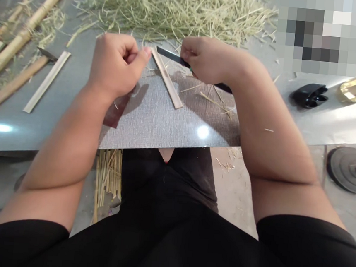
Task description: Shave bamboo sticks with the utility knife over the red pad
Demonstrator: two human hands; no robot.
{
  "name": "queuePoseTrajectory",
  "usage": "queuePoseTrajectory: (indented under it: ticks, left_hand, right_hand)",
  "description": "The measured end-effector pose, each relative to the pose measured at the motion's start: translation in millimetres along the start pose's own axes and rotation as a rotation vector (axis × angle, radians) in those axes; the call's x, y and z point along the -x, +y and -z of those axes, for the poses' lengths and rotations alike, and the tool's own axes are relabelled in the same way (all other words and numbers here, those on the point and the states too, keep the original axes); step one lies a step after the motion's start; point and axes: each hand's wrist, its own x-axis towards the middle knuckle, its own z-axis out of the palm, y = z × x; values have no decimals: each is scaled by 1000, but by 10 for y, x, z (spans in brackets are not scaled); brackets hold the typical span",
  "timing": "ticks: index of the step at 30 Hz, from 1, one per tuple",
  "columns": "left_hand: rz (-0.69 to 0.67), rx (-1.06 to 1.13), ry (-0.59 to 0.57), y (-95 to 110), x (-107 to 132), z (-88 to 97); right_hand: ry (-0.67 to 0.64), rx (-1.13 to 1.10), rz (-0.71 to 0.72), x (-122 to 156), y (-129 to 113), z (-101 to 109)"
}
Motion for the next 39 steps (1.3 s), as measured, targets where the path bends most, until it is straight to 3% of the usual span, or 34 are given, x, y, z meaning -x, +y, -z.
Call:
queuePoseTrajectory:
  ticks: [3,7,10,13,16,20,23,26,29,35,39]
  left_hand:
    - [85,-65,-141,41,67,-140]
    - [139,-21,-301,157,59,-356]
    - [223,-89,-429,195,-70,-371]
    - [311,-118,-533,135,-181,-256]
    - [409,97,-550,37,-199,-122]
    - [519,619,-549,-12,-92,-44]
    - [535,903,-488,38,80,-84]
    - [585,1112,-518,118,275,-169]
    - [609,1185,-532,173,398,-232]
    - [526,1204,-425,151,424,-239]
    - [517,1195,-418,131,431,-225]
  right_hand:
    - [115,-87,-89,38,-31,119]
    - [191,-27,-145,155,-144,349]
    - [159,-13,-86,196,-193,453]
    - [109,-78,64,170,-149,418]
    - [105,-128,210,109,-62,285]
    - [177,-126,339,2,29,87]
    - [281,-34,355,-35,58,-56]
    - [326,1,320,16,72,-194]
    - [296,38,336,98,89,-287]
    - [298,128,289,128,124,-313]
    - [353,78,362,141,103,-298]
